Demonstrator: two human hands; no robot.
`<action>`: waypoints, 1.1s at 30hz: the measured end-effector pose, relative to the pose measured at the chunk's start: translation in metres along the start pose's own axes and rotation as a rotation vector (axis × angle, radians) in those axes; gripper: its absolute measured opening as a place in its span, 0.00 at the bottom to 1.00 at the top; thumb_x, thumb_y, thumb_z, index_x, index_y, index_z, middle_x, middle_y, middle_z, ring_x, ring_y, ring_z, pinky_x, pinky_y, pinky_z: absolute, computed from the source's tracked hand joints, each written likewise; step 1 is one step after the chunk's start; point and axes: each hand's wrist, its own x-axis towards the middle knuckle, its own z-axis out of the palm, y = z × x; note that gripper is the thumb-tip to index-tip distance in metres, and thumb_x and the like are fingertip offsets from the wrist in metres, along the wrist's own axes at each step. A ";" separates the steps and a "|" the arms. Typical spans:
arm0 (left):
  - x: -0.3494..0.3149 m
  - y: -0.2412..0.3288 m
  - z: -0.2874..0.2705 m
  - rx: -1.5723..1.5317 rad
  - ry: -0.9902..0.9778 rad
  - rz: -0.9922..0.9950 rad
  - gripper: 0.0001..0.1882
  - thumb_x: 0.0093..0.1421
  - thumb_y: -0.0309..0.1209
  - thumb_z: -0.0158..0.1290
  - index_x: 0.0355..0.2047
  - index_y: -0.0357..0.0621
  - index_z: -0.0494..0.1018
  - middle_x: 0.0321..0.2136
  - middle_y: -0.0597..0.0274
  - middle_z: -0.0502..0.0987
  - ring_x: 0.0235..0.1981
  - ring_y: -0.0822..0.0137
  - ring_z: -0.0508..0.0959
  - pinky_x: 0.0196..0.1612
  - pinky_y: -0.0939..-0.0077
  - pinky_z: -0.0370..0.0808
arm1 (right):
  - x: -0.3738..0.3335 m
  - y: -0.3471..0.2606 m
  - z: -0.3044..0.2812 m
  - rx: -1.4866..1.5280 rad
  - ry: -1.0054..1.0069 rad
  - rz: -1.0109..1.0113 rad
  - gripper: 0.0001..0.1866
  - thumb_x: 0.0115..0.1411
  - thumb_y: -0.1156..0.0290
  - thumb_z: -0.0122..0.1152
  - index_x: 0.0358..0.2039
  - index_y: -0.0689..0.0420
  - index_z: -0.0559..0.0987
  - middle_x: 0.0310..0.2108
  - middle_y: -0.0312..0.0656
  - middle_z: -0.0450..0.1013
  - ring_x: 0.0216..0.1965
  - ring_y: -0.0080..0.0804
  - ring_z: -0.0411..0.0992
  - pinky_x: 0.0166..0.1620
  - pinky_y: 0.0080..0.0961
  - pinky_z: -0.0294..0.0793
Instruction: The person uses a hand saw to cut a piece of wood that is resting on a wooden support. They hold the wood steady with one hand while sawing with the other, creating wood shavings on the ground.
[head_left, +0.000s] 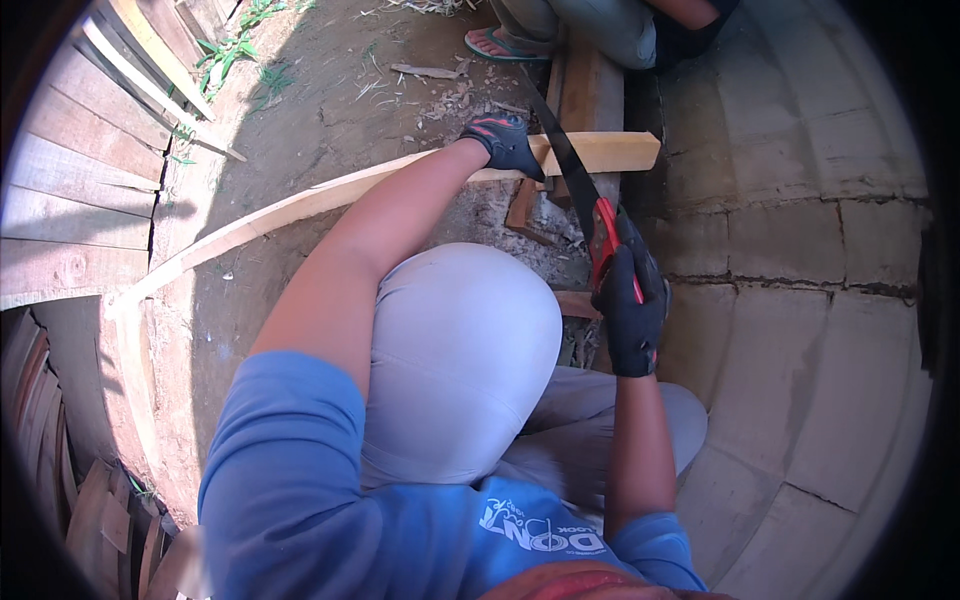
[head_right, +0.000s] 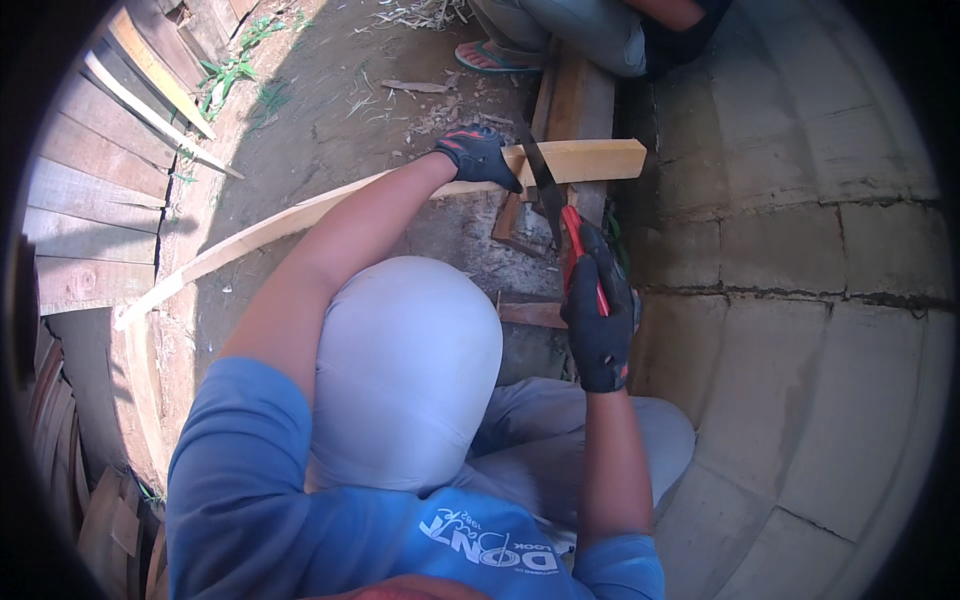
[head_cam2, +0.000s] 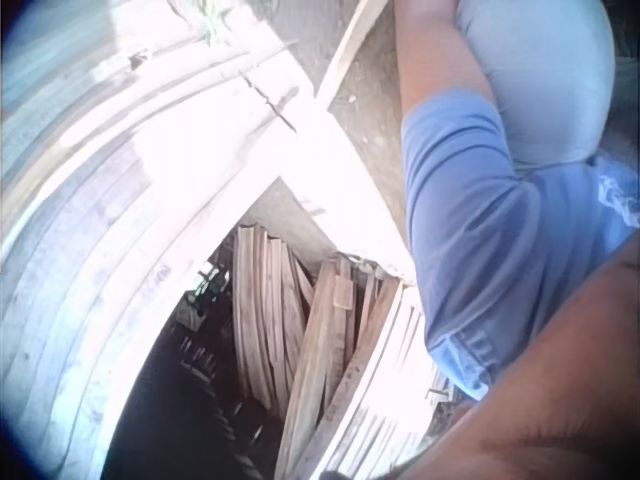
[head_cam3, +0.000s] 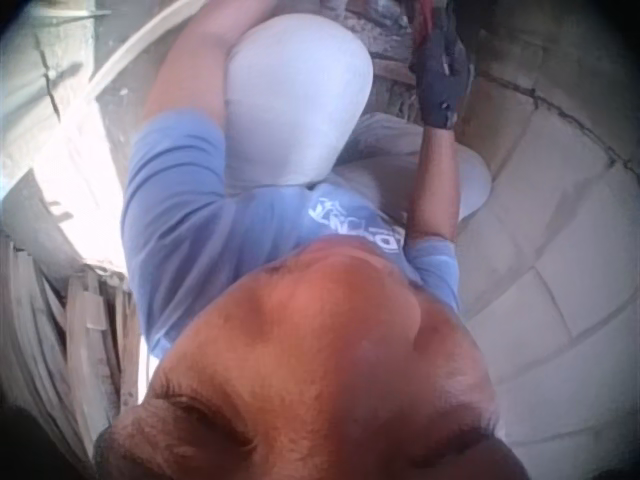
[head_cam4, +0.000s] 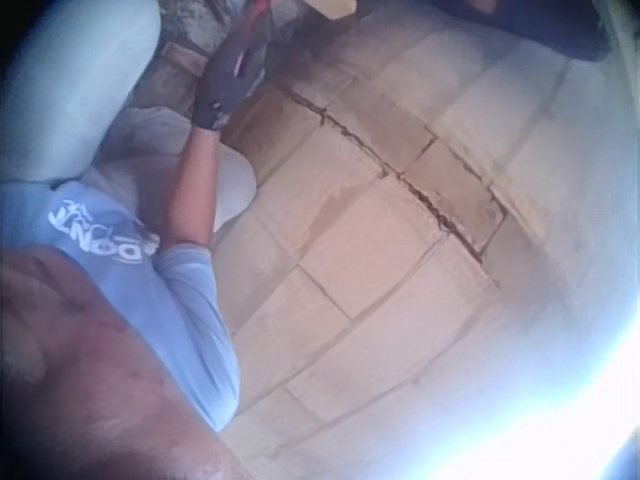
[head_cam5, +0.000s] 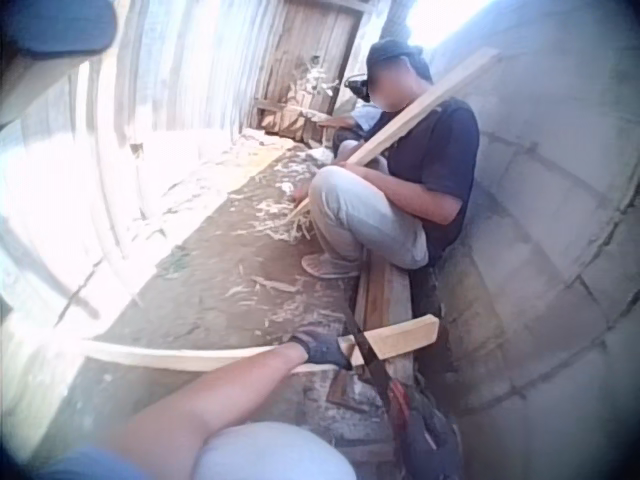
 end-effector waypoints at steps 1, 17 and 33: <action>0.000 -0.001 -0.001 0.002 -0.002 0.010 0.48 0.40 0.72 0.68 0.48 0.42 0.86 0.47 0.46 0.86 0.48 0.50 0.86 0.52 0.57 0.82 | -0.014 0.003 -0.008 -0.031 0.002 -0.029 0.22 0.76 0.62 0.53 0.65 0.55 0.80 0.55 0.49 0.82 0.51 0.35 0.81 0.55 0.33 0.77; -0.024 0.009 0.036 0.075 0.495 0.067 0.28 0.56 0.49 0.65 0.50 0.43 0.78 0.40 0.43 0.84 0.43 0.46 0.86 0.46 0.50 0.81 | -0.029 -0.001 -0.018 0.082 0.030 -0.005 0.19 0.75 0.65 0.56 0.62 0.52 0.82 0.58 0.48 0.81 0.60 0.42 0.80 0.62 0.36 0.75; -0.012 0.004 0.037 -0.007 0.397 -0.017 0.21 0.59 0.46 0.58 0.46 0.45 0.82 0.43 0.41 0.85 0.45 0.42 0.86 0.49 0.47 0.82 | -0.070 -0.007 -0.062 -0.109 0.039 -0.078 0.19 0.75 0.66 0.57 0.62 0.52 0.82 0.50 0.45 0.84 0.48 0.36 0.84 0.53 0.33 0.79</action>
